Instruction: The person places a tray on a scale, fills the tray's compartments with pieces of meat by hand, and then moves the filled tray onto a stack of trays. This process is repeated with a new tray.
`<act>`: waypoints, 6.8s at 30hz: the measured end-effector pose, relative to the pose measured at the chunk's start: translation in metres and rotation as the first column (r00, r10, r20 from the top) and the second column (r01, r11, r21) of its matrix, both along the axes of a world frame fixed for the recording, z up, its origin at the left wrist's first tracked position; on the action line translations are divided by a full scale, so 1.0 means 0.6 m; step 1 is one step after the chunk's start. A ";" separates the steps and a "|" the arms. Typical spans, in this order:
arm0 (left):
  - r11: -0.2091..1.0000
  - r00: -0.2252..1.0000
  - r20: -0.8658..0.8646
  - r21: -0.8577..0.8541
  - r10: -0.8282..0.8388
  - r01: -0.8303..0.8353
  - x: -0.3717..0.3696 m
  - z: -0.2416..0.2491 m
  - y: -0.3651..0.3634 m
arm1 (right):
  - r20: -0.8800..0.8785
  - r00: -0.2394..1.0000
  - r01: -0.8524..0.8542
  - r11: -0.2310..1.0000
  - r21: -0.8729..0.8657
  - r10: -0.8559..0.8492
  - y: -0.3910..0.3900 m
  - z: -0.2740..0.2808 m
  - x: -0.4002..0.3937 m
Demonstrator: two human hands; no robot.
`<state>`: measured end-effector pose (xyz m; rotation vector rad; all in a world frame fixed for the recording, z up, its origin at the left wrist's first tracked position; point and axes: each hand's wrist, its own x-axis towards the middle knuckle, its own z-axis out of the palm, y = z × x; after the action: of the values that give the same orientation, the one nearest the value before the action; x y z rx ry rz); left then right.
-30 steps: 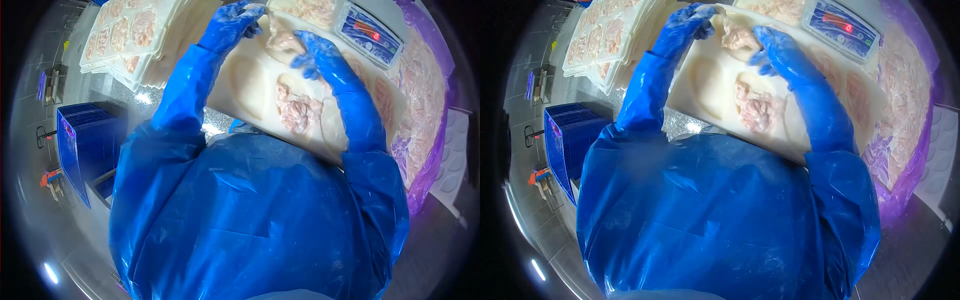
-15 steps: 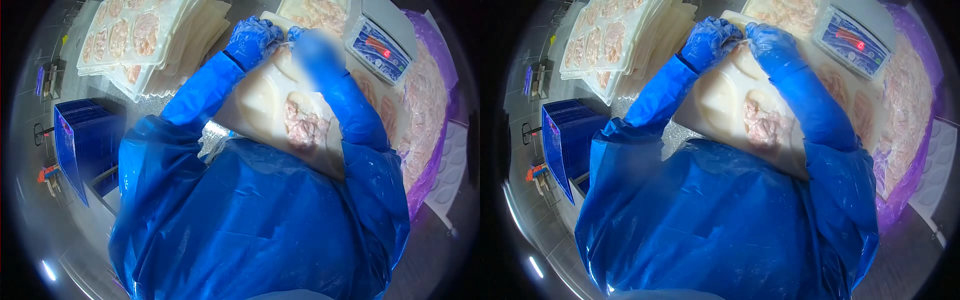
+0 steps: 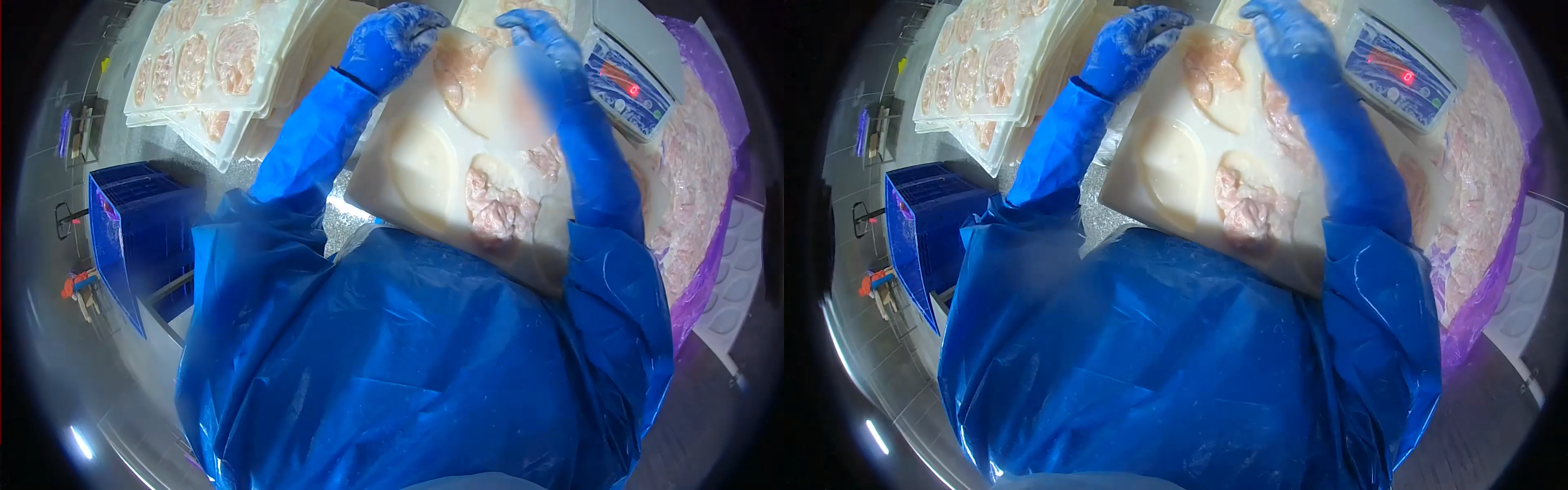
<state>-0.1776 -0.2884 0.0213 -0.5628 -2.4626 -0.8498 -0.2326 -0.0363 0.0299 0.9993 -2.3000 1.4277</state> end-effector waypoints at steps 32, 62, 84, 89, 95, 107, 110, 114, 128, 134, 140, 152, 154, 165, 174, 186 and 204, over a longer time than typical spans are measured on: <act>0.898 0.733 0.535 0.128 -0.420 0.421 0.234 0.044 0.235 | 0.310 0.743 0.510 0.802 0.312 -0.593 0.349 -0.001 0.474; 0.925 0.983 0.182 -0.376 0.013 0.057 0.139 -0.010 0.100 | 0.101 0.990 0.088 0.993 0.081 -0.096 0.027 -0.036 0.180; 0.958 0.955 0.293 -0.255 -0.051 0.129 0.221 -0.006 0.059 | -0.220 0.968 0.067 0.720 0.691 0.121 0.001 -0.042 0.191; 0.952 0.956 0.287 -0.303 0.053 0.038 0.252 0.007 0.062 | -0.319 0.946 0.232 0.809 0.540 -0.059 -0.024 -0.035 0.146; 0.931 0.972 0.219 -0.364 0.086 -0.001 0.197 -0.029 0.069 | -0.331 0.941 0.274 0.745 0.608 -0.076 -0.058 -0.097 0.120; 0.945 0.985 0.172 -0.317 -0.027 0.081 0.121 -0.048 0.108 | 0.300 0.850 0.456 0.890 -0.007 -0.433 0.221 -0.016 0.219; 0.992 0.960 0.275 0.130 -0.043 0.007 0.076 -0.027 0.087 | 0.377 0.807 0.502 0.865 -0.029 -0.455 0.250 -0.033 0.263; 0.998 0.997 0.044 -0.026 0.065 -0.064 0.049 -0.060 0.199 | 0.415 0.788 0.518 0.854 -0.049 -0.455 0.257 -0.043 0.286; 0.906 0.996 0.016 -0.417 0.089 -0.075 0.024 -0.068 0.158 | -0.125 0.924 0.381 0.839 0.388 -0.362 0.167 -0.014 0.253; 0.960 0.983 -0.134 0.268 0.122 -0.082 0.003 -0.050 0.083 | -0.135 0.980 0.198 0.798 0.569 -0.146 0.119 -0.061 0.242; 0.932 0.980 -0.058 0.324 0.192 -0.164 0.070 -0.030 0.039 | -0.275 0.934 0.349 0.749 0.564 -0.228 0.077 -0.035 0.216; 0.886 0.804 0.376 0.143 -0.461 0.441 0.218 0.014 0.140 | 0.274 0.953 -0.039 0.848 0.528 -0.127 0.127 0.038 0.362; 0.907 0.908 0.238 -0.168 -0.344 0.387 0.263 -0.001 0.168 | 0.245 0.962 0.006 0.900 0.436 -0.125 0.121 0.023 0.376; 0.942 0.915 0.267 -0.063 -0.303 0.331 0.253 0.037 0.156 | 0.243 0.941 0.192 0.964 0.185 -0.234 0.110 0.029 0.417; 0.844 0.790 0.303 0.117 -0.533 0.524 0.260 0.016 0.134 | 0.147 0.960 0.210 0.960 0.185 -0.238 0.104 0.017 0.426; 0.952 0.964 0.196 -0.211 -0.182 0.223 0.276 0.042 -0.055 | 0.089 0.995 -0.053 0.979 0.196 0.036 0.008 0.030 0.404; 0.906 0.971 0.149 -0.355 -0.189 0.231 0.351 0.017 0.044 | -0.237 0.970 -0.004 0.981 0.195 0.051 -0.048 -0.030 0.297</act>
<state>0.0332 -0.2618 0.0317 -0.9529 -2.7204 -0.4992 -0.0546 -0.0649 0.0117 1.1913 -2.2820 1.0396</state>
